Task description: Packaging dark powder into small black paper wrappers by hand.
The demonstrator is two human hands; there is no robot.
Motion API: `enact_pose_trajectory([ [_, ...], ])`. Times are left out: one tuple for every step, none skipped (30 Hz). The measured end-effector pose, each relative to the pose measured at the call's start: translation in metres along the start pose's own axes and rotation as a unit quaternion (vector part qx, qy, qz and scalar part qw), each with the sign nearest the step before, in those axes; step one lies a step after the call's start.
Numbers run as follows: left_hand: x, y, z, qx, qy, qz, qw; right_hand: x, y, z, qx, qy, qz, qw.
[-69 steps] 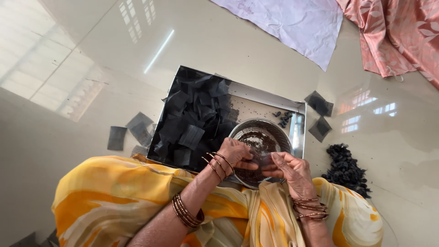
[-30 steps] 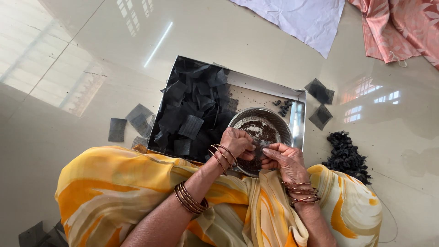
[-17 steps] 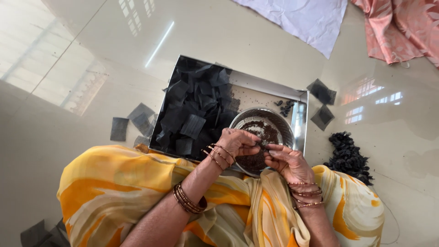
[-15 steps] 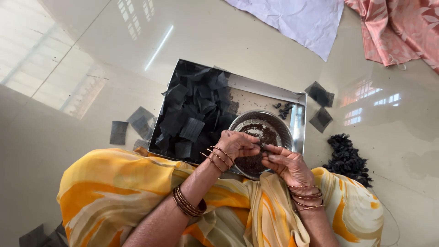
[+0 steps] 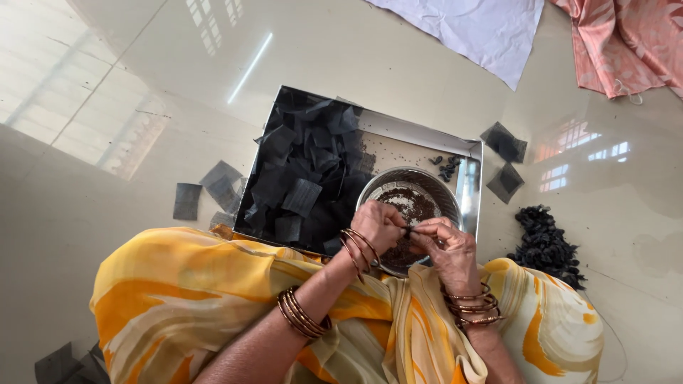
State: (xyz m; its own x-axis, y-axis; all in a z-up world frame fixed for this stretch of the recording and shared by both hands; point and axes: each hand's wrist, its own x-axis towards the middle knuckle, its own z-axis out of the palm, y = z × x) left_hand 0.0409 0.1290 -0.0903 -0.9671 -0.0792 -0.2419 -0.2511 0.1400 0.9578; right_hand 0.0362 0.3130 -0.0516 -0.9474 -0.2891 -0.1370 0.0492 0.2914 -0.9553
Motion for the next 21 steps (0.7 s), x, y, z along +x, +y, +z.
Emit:
enact_pose_trajectory([
  [0.000, -0.001, 0.003, 0.030, 0.025, 0.037, 0.999, 0.000, -0.001, 0.001, -0.030, -0.006, -0.050, 0.998],
  [0.000, -0.004, 0.005, 0.061, 0.051, 0.072, 0.994, -0.001, -0.002, 0.003, -0.059, -0.012, -0.099, 0.993],
  [0.002, -0.010, 0.012, 0.064, 0.053, 0.072, 0.994, -0.004, -0.010, 0.002, -0.056, -0.013, -0.101, 0.993],
  [0.005, -0.017, 0.016, 0.077, 0.071, 0.121, 0.987, -0.004, -0.018, 0.004, -0.059, -0.006, -0.059, 0.996],
  [0.009, -0.023, 0.019, 0.091, 0.089, 0.170, 0.977, -0.005, -0.026, 0.006, -0.063, 0.000, -0.017, 0.998],
  [0.010, -0.028, 0.024, 0.099, 0.097, 0.171, 0.975, -0.004, -0.028, 0.007, -0.056, -0.006, -0.024, 0.998],
  [0.011, -0.034, 0.029, 0.118, 0.102, 0.203, 0.967, -0.002, -0.030, 0.008, -0.089, -0.010, -0.001, 0.996],
  [0.015, -0.040, 0.033, 0.139, 0.108, 0.235, 0.956, 0.000, -0.031, 0.010, -0.123, -0.013, 0.020, 0.992],
  [0.010, -0.037, 0.029, 0.147, 0.117, 0.237, 0.953, 0.002, -0.022, 0.008, -0.117, -0.019, 0.010, 0.993],
  [0.005, -0.033, 0.027, 0.134, 0.115, 0.238, 0.955, 0.005, -0.013, 0.005, -0.135, -0.019, 0.002, 0.991],
  [0.002, -0.029, 0.026, 0.120, 0.113, 0.239, 0.957, 0.008, -0.004, 0.001, -0.152, -0.020, -0.006, 0.988],
  [0.002, -0.024, 0.024, 0.124, 0.117, 0.242, 0.955, 0.010, 0.003, 0.004, -0.149, -0.021, -0.011, 0.988],
  [0.002, -0.020, 0.022, 0.119, 0.126, 0.222, 0.960, 0.013, 0.011, 0.006, -0.160, -0.006, -0.052, 0.986],
  [0.001, -0.017, 0.023, 0.112, 0.133, 0.201, 0.964, 0.013, 0.020, 0.007, -0.172, 0.011, -0.091, 0.981],
  [0.002, -0.017, 0.018, 0.115, 0.135, 0.204, 0.963, 0.009, 0.009, 0.017, -0.170, 0.012, -0.095, 0.981],
  [0.001, -0.016, 0.019, 0.108, 0.136, 0.164, 0.971, 0.003, -0.001, 0.022, -0.223, 0.036, -0.152, 0.962],
  [0.001, -0.016, 0.020, 0.101, 0.136, 0.124, 0.978, -0.002, -0.011, 0.027, -0.275, 0.059, -0.207, 0.937],
  [0.004, -0.024, 0.020, 0.098, 0.136, 0.127, 0.978, -0.006, -0.020, 0.032, -0.279, 0.060, -0.209, 0.935],
  [0.007, -0.032, 0.022, 0.081, 0.145, 0.106, 0.980, -0.010, -0.028, 0.038, -0.300, 0.069, -0.228, 0.924],
  [0.011, -0.039, 0.026, 0.062, 0.155, 0.085, 0.982, -0.013, -0.036, 0.041, -0.323, 0.076, -0.249, 0.910],
  [0.008, -0.033, 0.020, 0.056, 0.156, 0.088, 0.982, -0.013, -0.033, 0.042, -0.329, 0.076, -0.251, 0.907],
])
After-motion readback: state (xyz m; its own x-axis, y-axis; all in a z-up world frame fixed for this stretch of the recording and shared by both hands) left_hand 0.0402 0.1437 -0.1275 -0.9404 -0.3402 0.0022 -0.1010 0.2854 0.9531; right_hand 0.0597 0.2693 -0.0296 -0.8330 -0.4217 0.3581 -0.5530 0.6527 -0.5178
